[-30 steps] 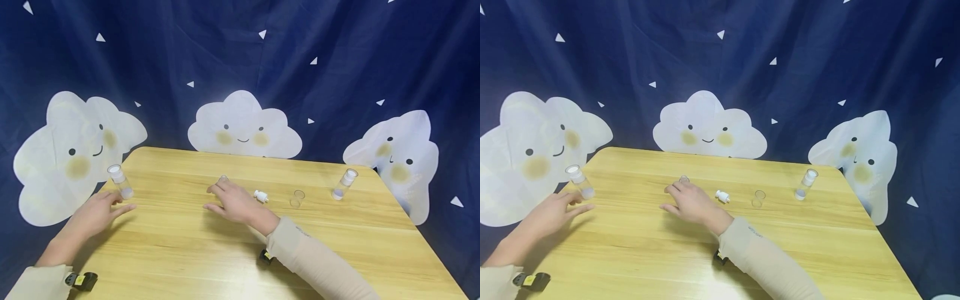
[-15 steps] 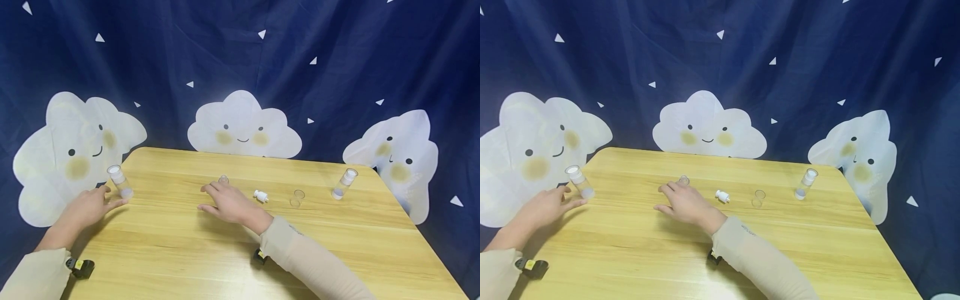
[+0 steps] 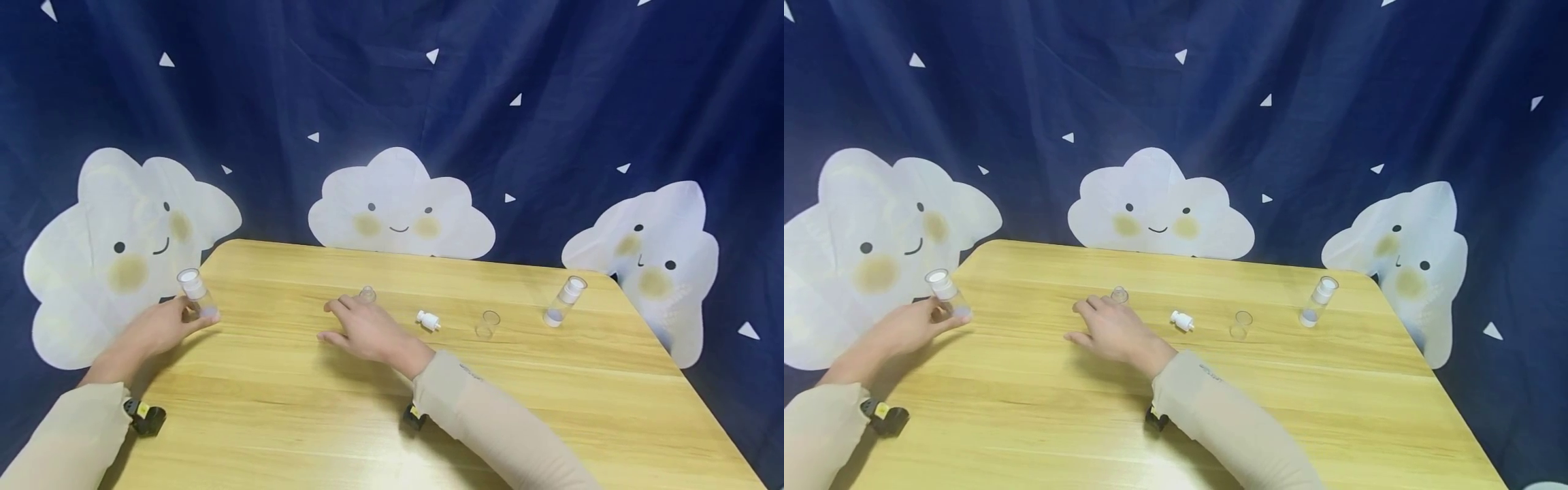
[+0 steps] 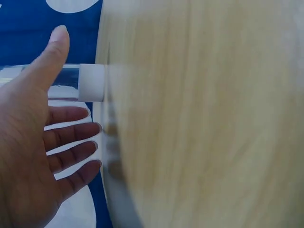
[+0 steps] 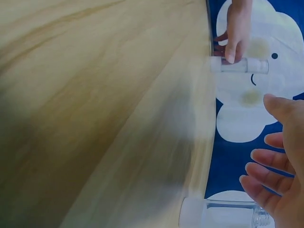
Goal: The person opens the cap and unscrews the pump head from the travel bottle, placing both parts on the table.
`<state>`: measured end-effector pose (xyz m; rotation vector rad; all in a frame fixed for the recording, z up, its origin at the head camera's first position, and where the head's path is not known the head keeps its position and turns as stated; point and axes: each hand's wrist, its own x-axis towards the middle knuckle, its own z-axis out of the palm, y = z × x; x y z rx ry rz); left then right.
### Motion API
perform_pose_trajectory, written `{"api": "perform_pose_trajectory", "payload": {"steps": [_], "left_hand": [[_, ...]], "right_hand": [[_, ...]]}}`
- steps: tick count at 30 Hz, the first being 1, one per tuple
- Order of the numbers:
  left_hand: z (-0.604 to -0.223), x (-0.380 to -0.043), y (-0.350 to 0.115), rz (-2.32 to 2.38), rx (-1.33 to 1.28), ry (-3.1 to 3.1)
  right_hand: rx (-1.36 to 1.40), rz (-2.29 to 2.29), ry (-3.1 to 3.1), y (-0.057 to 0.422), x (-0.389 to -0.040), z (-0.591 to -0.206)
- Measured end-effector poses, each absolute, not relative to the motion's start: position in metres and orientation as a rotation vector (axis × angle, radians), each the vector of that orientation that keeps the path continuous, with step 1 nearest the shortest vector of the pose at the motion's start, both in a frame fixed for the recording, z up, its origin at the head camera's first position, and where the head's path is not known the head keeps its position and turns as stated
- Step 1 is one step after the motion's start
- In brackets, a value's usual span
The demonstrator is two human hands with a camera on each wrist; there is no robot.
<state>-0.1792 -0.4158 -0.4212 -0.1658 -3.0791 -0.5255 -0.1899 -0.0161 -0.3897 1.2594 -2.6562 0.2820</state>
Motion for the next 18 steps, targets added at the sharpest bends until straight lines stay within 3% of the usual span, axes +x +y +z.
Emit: {"api": "perform_pose_trajectory", "payload": {"steps": [18], "left_hand": [[-0.423, -0.192, -0.421, -0.510, -0.205, -3.070]], "right_hand": [[1.227, 0.171, -2.683, -0.040, -0.202, -0.390]]}}
